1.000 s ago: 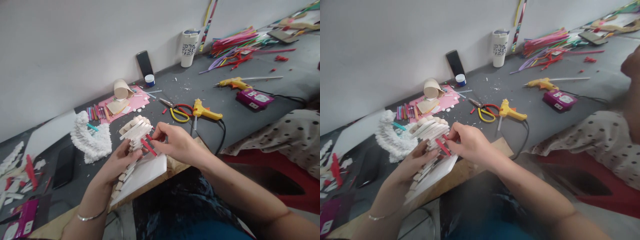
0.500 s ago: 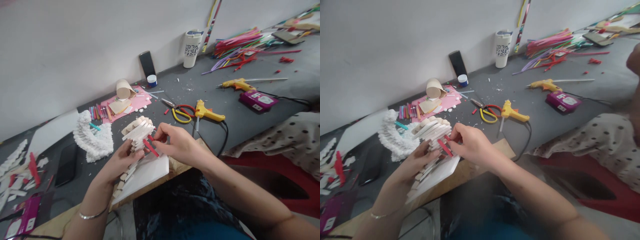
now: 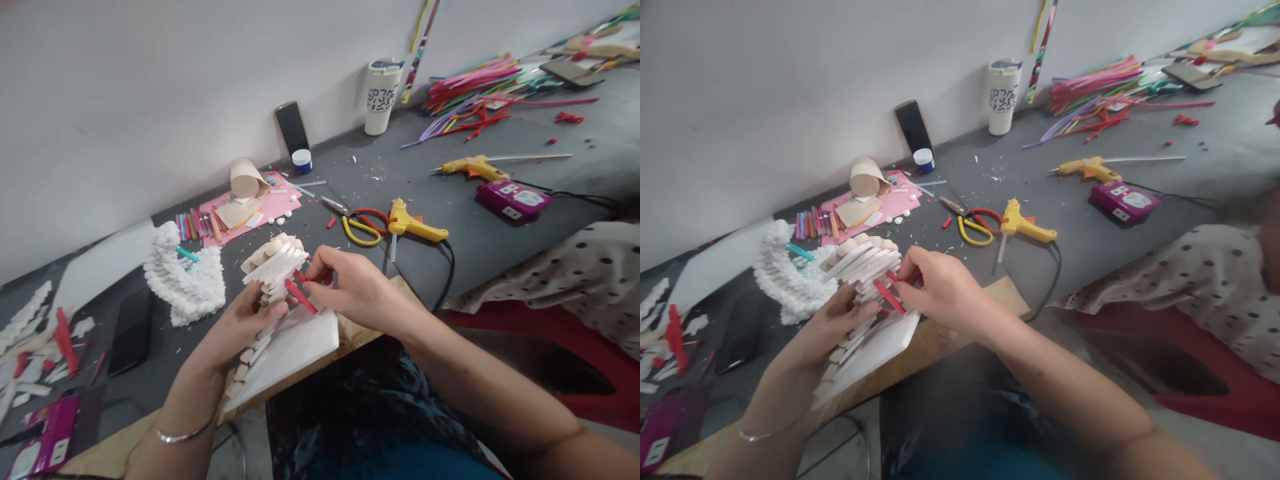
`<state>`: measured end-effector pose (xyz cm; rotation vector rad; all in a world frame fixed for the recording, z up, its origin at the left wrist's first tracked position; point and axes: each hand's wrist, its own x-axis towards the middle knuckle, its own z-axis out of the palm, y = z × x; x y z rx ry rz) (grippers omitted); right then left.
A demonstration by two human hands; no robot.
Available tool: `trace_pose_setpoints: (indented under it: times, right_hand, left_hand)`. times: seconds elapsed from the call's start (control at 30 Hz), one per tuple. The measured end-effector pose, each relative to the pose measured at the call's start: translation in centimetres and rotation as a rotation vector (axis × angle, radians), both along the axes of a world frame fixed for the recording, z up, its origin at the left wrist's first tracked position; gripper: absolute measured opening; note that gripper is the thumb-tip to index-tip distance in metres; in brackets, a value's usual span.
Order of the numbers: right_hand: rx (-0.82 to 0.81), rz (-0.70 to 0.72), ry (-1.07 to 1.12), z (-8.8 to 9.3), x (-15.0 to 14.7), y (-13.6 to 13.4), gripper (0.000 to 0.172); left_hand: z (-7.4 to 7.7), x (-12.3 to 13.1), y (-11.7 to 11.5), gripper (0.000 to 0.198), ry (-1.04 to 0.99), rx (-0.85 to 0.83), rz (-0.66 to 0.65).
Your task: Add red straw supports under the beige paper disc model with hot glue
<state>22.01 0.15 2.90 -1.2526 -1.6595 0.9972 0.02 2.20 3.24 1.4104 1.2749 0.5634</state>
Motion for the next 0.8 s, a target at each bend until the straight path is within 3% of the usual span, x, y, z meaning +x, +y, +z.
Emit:
trace_pose_setpoints:
  times: [0.3,0.4,0.5,0.63,0.8]
  right_hand:
    - [0.031,-0.013,0.02,0.0,0.1,0.1,0.009]
    - [0.054,-0.116,0.083,-0.7,0.4,-0.2,0.016]
    - [-0.084,-0.163,0.229,-2.2,0.4,-1.0,0.027]
    - [-0.383,0.008,0.64,-3.9,-0.5,-2.1,0.04]
    - [-0.571,0.07,0.999,-4.0,-1.2,-2.0,0.038]
  left_hand:
    - [0.0,0.2,-0.1,0.052,-0.058,-0.028,0.047]
    - [-0.2,-0.1,-0.1,0.051,-0.057,-0.02,0.081]
    - [-0.5,-0.3,-0.1,0.049,-0.021,0.016,0.108]
    - [-0.7,-0.2,0.0,0.046,0.02,0.089,0.101]
    - [-0.7,0.0,0.3,0.042,0.092,0.136,0.019]
